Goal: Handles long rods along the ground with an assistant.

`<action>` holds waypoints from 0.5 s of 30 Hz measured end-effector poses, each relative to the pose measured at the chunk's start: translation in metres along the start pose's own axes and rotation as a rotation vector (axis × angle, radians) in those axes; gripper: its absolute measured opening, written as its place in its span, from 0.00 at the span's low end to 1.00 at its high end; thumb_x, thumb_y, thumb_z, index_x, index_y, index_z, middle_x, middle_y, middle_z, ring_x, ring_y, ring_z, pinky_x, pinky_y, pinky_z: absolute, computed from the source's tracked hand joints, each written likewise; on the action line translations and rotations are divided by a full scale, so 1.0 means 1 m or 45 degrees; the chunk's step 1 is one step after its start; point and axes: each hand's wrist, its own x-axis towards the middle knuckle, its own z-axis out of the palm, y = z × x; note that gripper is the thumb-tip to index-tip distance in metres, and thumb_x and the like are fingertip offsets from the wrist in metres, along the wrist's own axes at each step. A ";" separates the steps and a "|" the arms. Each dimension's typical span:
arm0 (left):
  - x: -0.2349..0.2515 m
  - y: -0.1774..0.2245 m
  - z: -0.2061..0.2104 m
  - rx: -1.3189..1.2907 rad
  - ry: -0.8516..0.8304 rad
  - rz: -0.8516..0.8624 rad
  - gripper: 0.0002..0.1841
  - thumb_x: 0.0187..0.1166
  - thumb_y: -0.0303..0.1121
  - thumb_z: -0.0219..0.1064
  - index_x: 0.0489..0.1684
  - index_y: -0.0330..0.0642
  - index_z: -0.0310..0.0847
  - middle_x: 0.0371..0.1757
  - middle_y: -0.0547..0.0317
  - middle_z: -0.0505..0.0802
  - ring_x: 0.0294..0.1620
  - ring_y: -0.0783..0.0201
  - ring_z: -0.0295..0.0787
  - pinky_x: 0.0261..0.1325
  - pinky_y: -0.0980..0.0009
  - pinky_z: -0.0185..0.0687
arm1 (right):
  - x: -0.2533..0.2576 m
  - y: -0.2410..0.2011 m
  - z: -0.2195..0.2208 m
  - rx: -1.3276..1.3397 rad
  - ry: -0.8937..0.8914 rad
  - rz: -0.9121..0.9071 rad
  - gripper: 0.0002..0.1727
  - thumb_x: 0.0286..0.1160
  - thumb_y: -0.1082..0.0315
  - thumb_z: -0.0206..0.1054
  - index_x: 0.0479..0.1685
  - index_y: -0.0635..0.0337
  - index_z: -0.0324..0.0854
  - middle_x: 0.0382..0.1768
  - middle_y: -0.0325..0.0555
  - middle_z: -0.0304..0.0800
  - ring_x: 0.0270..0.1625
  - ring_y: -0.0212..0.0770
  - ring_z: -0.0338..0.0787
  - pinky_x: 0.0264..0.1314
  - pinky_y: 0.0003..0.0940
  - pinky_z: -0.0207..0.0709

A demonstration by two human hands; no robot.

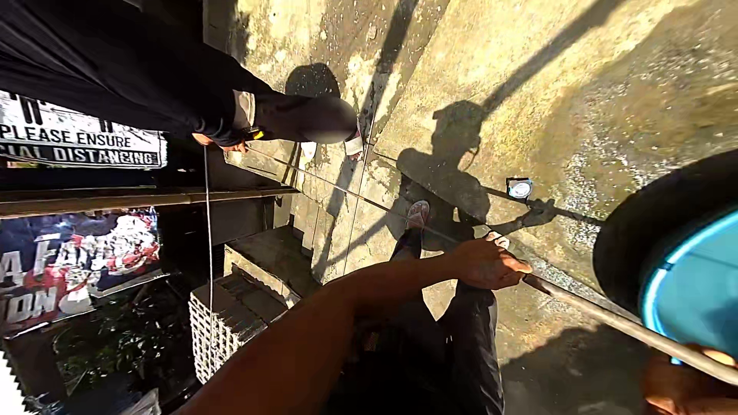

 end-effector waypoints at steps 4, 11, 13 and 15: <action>-0.014 0.013 0.019 -0.020 0.005 -0.024 0.16 0.89 0.37 0.53 0.56 0.44 0.89 0.42 0.52 0.94 0.44 0.51 0.93 0.45 0.46 0.86 | -0.027 -0.012 -0.001 -0.086 -0.077 0.041 0.21 0.92 0.59 0.38 0.39 0.53 0.77 0.30 0.41 0.91 0.36 0.38 0.93 0.44 0.39 0.91; -0.040 0.052 0.078 0.124 -0.299 -0.170 0.24 0.91 0.46 0.45 0.67 0.46 0.86 0.52 0.39 0.95 0.52 0.34 0.93 0.52 0.28 0.82 | -0.092 -0.010 -0.111 -0.276 0.242 0.136 0.18 0.90 0.60 0.46 0.40 0.58 0.79 0.33 0.50 0.92 0.28 0.39 0.88 0.28 0.34 0.82; -0.047 0.056 0.099 0.156 -0.299 -0.136 0.25 0.90 0.46 0.45 0.70 0.48 0.85 0.51 0.40 0.95 0.49 0.34 0.94 0.50 0.29 0.83 | -0.111 -0.004 -0.135 -0.170 0.242 0.121 0.18 0.90 0.64 0.45 0.37 0.62 0.78 0.29 0.52 0.90 0.19 0.37 0.82 0.21 0.30 0.76; -0.049 0.066 0.124 0.152 -0.331 -0.068 0.25 0.90 0.46 0.45 0.70 0.48 0.85 0.51 0.40 0.95 0.49 0.35 0.94 0.50 0.30 0.83 | -0.133 -0.010 -0.164 -0.113 0.294 0.091 0.17 0.90 0.66 0.47 0.38 0.63 0.78 0.29 0.53 0.91 0.18 0.37 0.81 0.21 0.29 0.75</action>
